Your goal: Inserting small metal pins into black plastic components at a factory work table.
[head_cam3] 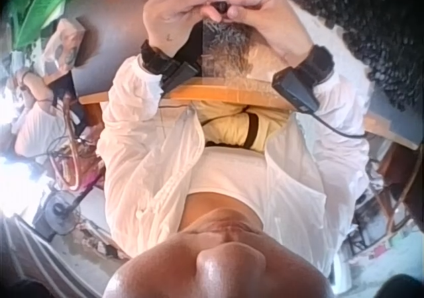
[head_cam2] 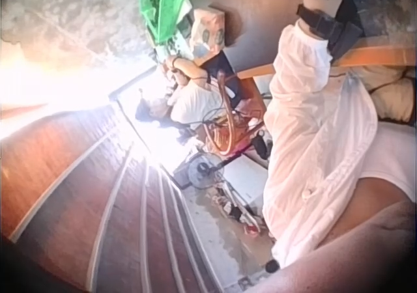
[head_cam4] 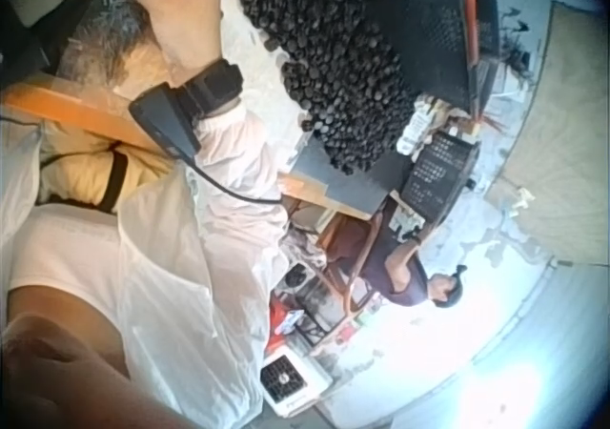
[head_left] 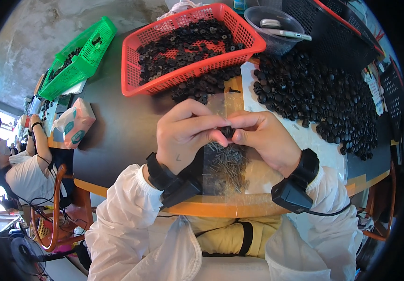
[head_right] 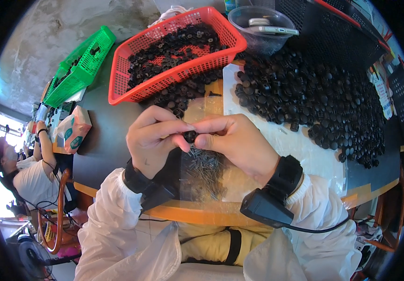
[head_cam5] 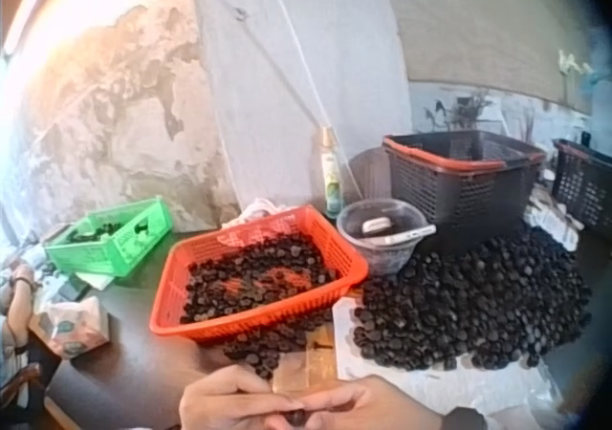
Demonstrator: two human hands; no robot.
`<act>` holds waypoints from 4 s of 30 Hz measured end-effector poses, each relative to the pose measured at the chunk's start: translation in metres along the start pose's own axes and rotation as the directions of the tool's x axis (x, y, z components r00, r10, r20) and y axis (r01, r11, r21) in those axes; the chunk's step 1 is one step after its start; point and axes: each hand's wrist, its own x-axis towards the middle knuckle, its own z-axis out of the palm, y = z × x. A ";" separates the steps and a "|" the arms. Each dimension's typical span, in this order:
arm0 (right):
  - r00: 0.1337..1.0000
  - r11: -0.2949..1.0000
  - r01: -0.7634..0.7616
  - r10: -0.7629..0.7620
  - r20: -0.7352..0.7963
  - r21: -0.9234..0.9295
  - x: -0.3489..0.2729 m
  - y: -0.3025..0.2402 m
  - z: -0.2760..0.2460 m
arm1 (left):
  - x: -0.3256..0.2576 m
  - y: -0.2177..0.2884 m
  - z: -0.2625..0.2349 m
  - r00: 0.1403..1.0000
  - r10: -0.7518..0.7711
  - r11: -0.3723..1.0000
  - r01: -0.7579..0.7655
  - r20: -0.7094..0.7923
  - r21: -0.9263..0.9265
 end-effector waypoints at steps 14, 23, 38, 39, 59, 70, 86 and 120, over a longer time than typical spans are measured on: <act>0.992 0.990 0.104 -0.110 -0.058 -0.095 -0.004 -0.008 0.011 | -0.006 -0.003 0.003 0.989 0.147 0.989 -0.147 -0.031 -0.008; 0.680 -0.059 0.030 -0.730 0.064 -0.998 0.003 -0.062 -0.038 | 0.008 -0.014 -0.021 0.962 -0.099 0.991 0.119 -0.254 0.064; 0.706 0.457 0.348 -0.702 -0.092 -0.818 -0.001 -0.049 -0.067 | 0.009 -0.022 -0.019 0.976 -0.150 0.980 0.168 -0.158 0.106; 0.707 0.460 0.349 -0.701 -0.092 -0.817 0.000 -0.051 -0.068 | 0.008 -0.023 -0.020 0.978 -0.141 0.979 0.161 -0.157 0.122; 0.605 -0.198 -0.262 -0.796 -0.001 -0.945 -0.004 -0.062 -0.102 | 0.002 -0.031 -0.032 0.992 -0.125 0.866 0.095 0.029 0.492; 0.606 -0.263 0.047 -0.759 0.237 -0.964 0.011 -0.050 -0.036 | 0.001 -0.030 -0.020 0.983 -0.183 0.933 0.163 0.033 0.322; 0.856 -0.239 0.214 -0.420 0.300 -0.947 0.068 -0.019 -0.028 | 0.003 -0.026 -0.015 0.961 -0.278 0.948 0.274 0.000 0.161; 0.838 0.129 0.240 -0.528 0.138 -0.962 0.015 -0.014 -0.024 | 0.004 -0.025 -0.006 0.944 0.036 0.925 -0.156 0.328 0.346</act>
